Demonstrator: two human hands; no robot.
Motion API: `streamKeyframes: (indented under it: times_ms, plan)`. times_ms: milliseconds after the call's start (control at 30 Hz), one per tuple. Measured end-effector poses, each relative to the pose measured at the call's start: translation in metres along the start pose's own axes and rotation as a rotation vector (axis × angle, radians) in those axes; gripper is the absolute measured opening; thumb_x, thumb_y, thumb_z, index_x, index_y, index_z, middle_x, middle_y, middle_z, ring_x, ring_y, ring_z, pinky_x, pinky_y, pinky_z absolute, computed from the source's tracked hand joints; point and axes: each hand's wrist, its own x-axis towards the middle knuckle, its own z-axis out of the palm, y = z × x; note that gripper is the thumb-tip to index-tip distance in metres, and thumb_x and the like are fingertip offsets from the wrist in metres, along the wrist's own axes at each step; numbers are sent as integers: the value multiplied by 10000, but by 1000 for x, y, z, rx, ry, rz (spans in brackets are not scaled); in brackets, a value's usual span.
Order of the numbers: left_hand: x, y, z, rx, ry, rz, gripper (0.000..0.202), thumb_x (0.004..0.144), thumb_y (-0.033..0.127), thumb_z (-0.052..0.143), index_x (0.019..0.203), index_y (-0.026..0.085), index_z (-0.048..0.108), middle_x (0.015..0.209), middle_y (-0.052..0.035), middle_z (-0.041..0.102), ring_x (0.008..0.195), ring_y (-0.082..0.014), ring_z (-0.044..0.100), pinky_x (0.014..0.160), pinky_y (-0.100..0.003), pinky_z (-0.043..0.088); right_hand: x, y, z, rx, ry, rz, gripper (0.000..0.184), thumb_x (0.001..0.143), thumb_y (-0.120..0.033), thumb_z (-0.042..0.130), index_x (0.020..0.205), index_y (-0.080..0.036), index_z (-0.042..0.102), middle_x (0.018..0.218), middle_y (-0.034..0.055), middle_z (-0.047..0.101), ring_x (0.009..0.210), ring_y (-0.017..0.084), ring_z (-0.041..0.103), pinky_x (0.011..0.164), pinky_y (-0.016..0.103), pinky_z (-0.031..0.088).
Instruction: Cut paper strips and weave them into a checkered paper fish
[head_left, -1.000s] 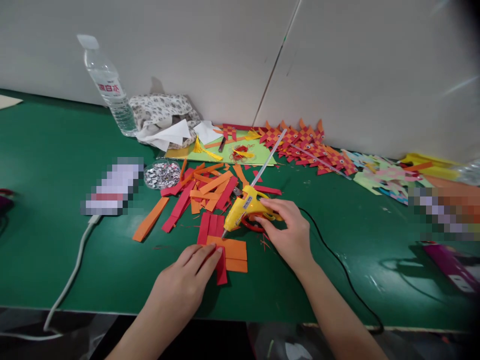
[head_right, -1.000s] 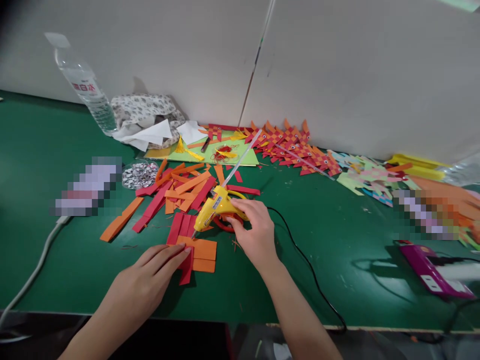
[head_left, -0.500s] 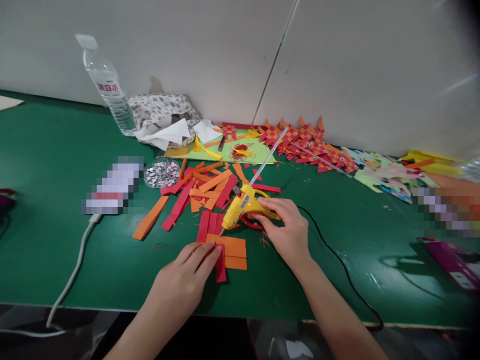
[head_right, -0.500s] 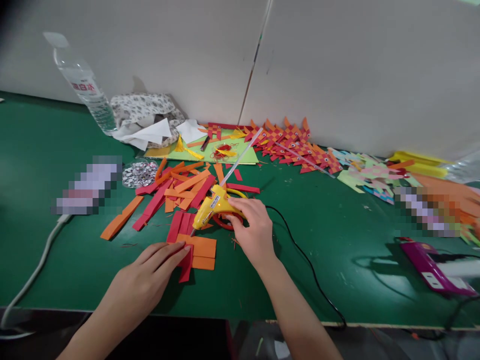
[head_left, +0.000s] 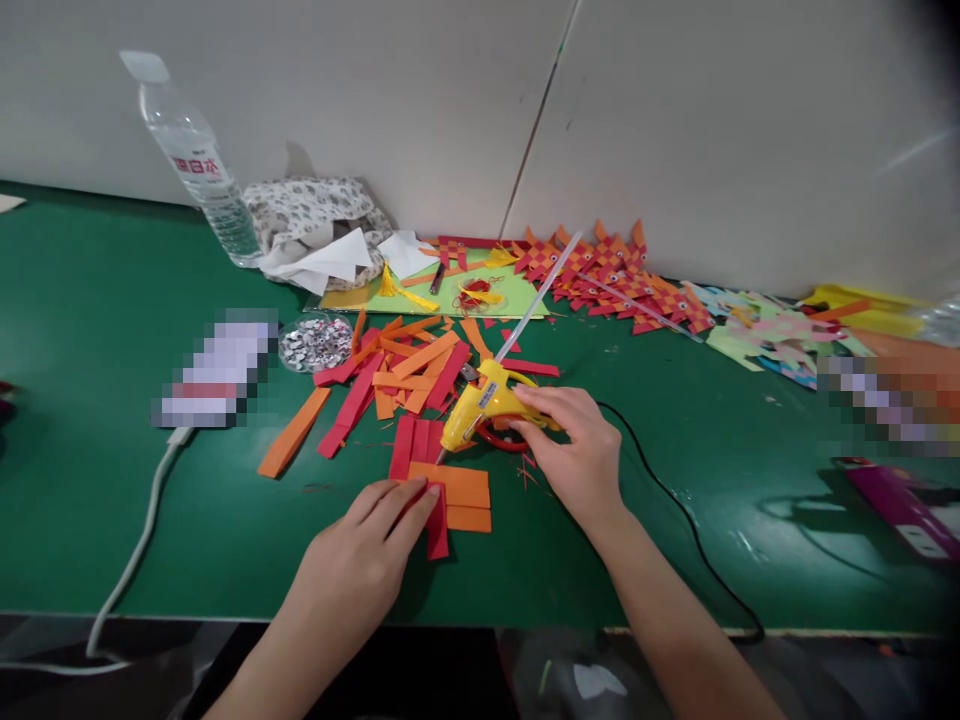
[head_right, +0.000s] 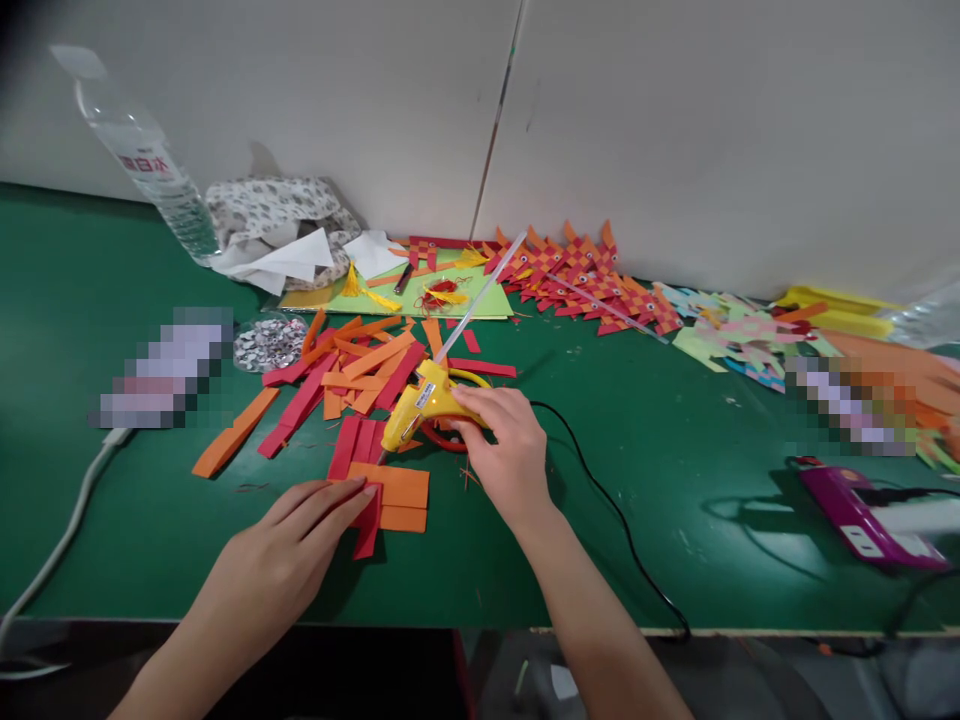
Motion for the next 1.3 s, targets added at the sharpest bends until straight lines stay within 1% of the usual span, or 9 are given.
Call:
streamKeyframes:
  times_ms: [433,633,800,1067,1300]
  plan:
    - [-1,-1,0,0,12,-2,390,880,82,374,1161,136,639,1128,-73,678,985,-233,583,755,-313,561,1,1,-1,-6,43,-70,255,761,-95,666,965,-247,693,906,40,726,825,202,655,737,377,549]
    - [-1,0,0,1,7,6,395,887,84,357,1153,135,645,1125,-70,681,981,-229,584,756,-304,557,0,3,0,14,27,-61,248,752,-99,681,952,-245,692,918,38,730,838,200,656,744,373,550]
    - [-1,-1,-1,3,11,3,392,892,94,359,1159,138,642,1130,-71,679,986,-232,583,773,-316,554,0,3,0,11,35,-76,252,753,-88,674,949,-244,692,898,37,731,818,198,657,741,375,547]
    - [0,0,-1,-6,7,-9,388,897,96,357,1161,135,639,1124,-71,680,984,-230,586,757,-312,559,0,5,0,7,-12,-66,254,778,-112,657,981,-261,691,920,34,729,837,206,654,754,390,545]
    - [0,0,0,-2,11,-8,396,888,81,355,1156,132,643,1118,-69,683,982,-226,590,765,-307,559,-1,5,0,4,-6,-76,281,782,-97,647,1002,-267,687,938,32,722,846,201,648,757,387,542]
